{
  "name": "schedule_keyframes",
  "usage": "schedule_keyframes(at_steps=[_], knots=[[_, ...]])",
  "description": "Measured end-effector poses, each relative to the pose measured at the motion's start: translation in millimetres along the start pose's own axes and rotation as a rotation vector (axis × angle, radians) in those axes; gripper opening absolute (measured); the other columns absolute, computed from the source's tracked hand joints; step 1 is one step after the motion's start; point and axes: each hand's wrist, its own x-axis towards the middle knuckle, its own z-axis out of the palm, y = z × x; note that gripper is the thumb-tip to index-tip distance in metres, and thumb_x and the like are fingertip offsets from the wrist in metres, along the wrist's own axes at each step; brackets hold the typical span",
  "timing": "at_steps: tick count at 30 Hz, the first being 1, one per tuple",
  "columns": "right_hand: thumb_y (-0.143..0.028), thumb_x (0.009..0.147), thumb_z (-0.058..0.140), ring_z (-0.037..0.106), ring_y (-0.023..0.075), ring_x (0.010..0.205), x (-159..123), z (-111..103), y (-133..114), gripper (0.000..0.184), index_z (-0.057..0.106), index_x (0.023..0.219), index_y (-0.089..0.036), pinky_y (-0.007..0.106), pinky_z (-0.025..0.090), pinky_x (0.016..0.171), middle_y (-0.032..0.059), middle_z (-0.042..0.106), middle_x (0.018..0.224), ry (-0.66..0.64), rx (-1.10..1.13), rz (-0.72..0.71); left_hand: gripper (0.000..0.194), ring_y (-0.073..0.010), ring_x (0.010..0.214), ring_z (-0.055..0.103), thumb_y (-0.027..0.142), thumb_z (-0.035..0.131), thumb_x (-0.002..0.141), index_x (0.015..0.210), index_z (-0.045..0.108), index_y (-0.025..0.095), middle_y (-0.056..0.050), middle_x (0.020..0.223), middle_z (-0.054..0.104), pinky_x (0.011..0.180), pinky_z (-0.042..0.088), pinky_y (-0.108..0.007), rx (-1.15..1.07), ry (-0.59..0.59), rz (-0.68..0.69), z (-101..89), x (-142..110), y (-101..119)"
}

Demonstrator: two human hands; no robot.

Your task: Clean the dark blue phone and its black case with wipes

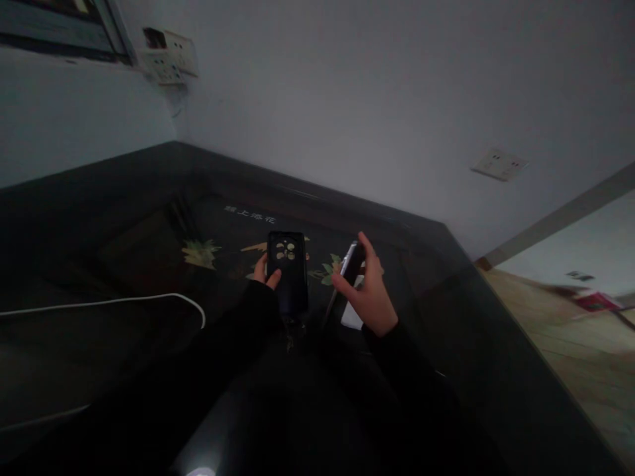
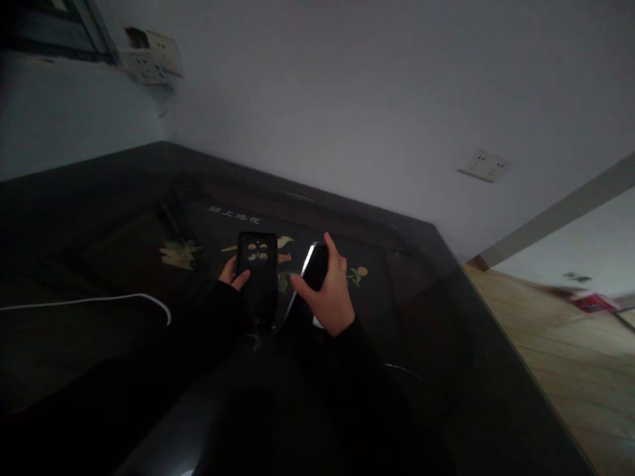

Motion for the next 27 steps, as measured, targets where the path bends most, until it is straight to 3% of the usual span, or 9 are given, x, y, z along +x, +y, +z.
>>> schedule_keyframes(at_steps=[4,7,13,16,19,27], knots=[[-0.049,0.067,0.058,0.044,0.0256,0.106,11.5,23.5,7.2,0.072,0.027,0.126,-0.022,0.041,0.038,0.087,0.0121,0.042,0.114,-0.214,-0.328,0.083,0.072,-0.0284,0.112,0.047,0.027,0.060,0.057,0.121,0.035,0.008,-0.016,0.121,0.049,0.098,0.033,-0.045,0.147,-0.033,0.059,-16.2,22.8,-22.2],[-0.054,0.064,0.058,0.049,0.0268,0.100,18.4,40.2,6.5,0.072,0.030,0.123,-0.022,0.042,0.037,0.085,0.0127,0.042,0.112,-0.284,-0.448,0.151,0.078,-0.0283,0.115,0.045,0.026,0.059,0.052,0.123,0.034,0.006,-0.017,0.124,0.047,0.099,0.032,-0.044,0.219,-0.093,0.127,-20.1,25.1,-30.0],[-0.057,0.063,0.056,0.052,0.0332,0.096,33.1,57.5,5.5,0.071,0.034,0.120,-0.020,0.048,0.033,0.083,0.0166,0.040,0.114,-0.325,-0.592,0.265,0.082,-0.0267,0.117,0.042,0.026,0.052,0.057,0.132,0.024,0.006,-0.015,0.128,0.043,0.101,0.031,-0.040,0.401,-0.154,0.208,-26.4,22.1,-31.7],[-0.059,0.063,0.054,0.052,0.0342,0.098,37.7,64.8,9.5,0.074,0.032,0.122,-0.020,0.047,0.035,0.082,0.0175,0.037,0.117,-0.343,-0.638,0.310,0.083,-0.0267,0.112,0.048,0.028,0.051,0.062,0.135,0.019,0.004,-0.016,0.121,0.050,0.095,0.037,-0.038,0.534,-0.170,0.228,-28.1,21.2,-25.2],[-0.060,0.063,0.055,0.051,0.0350,0.099,40.8,72.3,12.6,0.074,0.032,0.121,-0.020,0.047,0.037,0.081,0.0174,0.035,0.119,-0.358,-0.674,0.349,0.083,-0.0285,0.105,0.051,0.028,0.052,0.064,0.137,0.018,0.010,-0.014,0.118,0.052,0.087,0.041,-0.039,0.719,-0.167,0.213,-26.9,21.3,-18.6],[-0.059,0.063,0.056,0.051,0.0332,0.101,50.5,83.0,15.5,0.074,0.033,0.121,-0.019,0.045,0.039,0.080,0.0172,0.033,0.122,-0.401,-0.713,0.414,0.053,-0.0339,0.106,0.042,0.029,0.047,0.071,0.124,0.046,0.024,-0.014,0.119,0.046,0.086,0.035,-0.046,1.184,-0.167,0.157,-21.3,12.2,-6.9]])
